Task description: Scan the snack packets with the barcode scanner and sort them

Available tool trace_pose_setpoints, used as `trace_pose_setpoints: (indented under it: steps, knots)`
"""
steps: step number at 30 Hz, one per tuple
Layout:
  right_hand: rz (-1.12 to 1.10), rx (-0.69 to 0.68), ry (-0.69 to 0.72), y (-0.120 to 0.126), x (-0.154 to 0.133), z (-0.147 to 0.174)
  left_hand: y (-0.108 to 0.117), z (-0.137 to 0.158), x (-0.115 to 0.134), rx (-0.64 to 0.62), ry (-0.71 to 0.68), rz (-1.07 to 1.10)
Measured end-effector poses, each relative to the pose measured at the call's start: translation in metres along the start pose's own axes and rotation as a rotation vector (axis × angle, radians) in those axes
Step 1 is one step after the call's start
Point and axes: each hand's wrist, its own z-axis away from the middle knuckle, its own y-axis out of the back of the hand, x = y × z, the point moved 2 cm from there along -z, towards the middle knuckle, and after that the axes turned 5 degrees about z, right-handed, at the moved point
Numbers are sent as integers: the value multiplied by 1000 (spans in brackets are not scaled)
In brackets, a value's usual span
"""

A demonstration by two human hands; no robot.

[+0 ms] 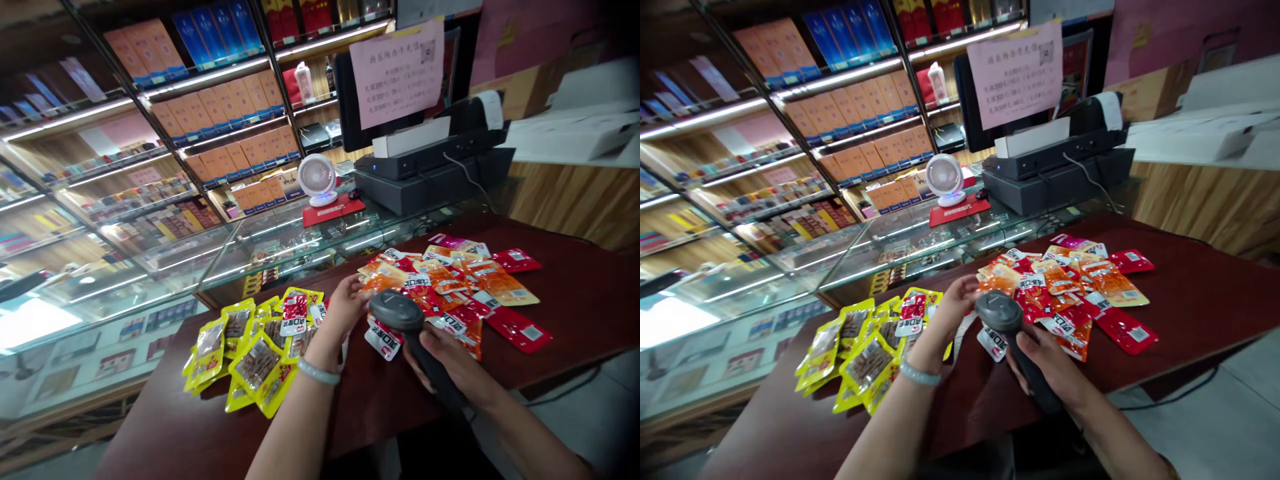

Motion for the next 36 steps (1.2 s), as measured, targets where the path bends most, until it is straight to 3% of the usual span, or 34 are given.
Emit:
trace_pose_setpoints:
  steps: [2,5,11,15,19,23,36]
  knots:
    - [0,6,-9,1,0,2,-4,0,5,-69,-76,51]
    - [2,4,-26,2,3,4,17,15,8,-68,-159,-275]
    - [-30,-45,-84,-9,11,-6,86,42,-10,162,12,-967]
    - [-53,-78,-113,-19,19,-13,88,30,-18,145,8,-1177]
    - [-54,-100,-108,-19,27,-13,78,12,-20,58,63,-1246]
    - [-65,-79,-108,-12,30,-12,77,7,-18,77,63,-1257]
    - [-10,34,-61,-12,8,-15,64,20,-5,43,-85,-824]
